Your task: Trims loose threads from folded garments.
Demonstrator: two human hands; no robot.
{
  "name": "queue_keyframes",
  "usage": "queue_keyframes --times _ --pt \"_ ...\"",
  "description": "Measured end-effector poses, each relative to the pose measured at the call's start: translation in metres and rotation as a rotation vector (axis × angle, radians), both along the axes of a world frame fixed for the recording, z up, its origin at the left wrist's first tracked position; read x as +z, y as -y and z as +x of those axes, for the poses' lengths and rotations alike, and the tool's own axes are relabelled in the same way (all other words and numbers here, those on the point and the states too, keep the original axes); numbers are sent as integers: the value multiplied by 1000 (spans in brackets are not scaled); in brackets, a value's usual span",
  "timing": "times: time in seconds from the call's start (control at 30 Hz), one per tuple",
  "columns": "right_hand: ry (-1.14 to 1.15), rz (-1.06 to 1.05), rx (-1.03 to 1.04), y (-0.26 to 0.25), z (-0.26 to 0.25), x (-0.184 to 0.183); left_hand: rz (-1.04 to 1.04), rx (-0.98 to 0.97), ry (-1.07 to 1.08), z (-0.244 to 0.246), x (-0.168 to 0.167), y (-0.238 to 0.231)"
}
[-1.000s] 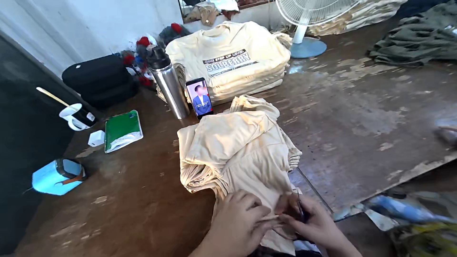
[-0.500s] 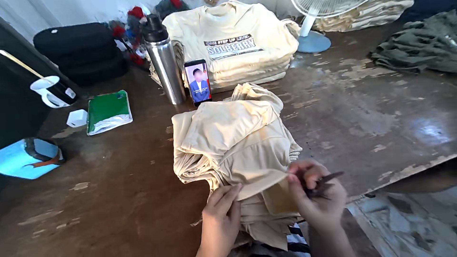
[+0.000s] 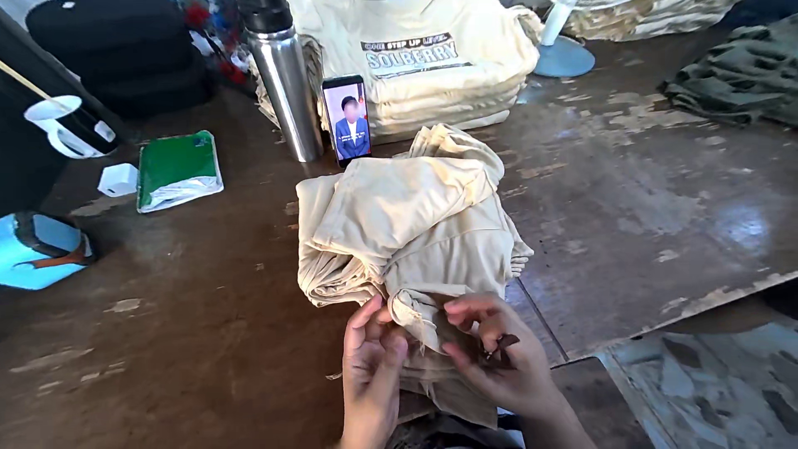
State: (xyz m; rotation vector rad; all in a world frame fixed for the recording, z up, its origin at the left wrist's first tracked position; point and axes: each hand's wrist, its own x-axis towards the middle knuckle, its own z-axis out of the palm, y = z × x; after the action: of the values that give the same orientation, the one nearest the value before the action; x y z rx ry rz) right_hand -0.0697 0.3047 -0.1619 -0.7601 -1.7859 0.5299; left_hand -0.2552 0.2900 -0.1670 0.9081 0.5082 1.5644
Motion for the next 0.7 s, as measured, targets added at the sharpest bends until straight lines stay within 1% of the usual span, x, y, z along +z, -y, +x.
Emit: queue_keyframes --times 0.17,0.3,0.43,0.53,0.7 --pt "38 86 100 -7 -12 5 114 -4 -93 2 -4 5" --pt "100 241 29 -9 -18 11 186 73 -248 4 -7 9" --pt "138 376 -64 -7 -21 8 199 209 -365 11 -10 9" --pt "170 385 -90 6 -24 10 245 304 -416 14 -14 6" --pt "138 358 1 24 -27 10 309 386 -448 17 -17 3"
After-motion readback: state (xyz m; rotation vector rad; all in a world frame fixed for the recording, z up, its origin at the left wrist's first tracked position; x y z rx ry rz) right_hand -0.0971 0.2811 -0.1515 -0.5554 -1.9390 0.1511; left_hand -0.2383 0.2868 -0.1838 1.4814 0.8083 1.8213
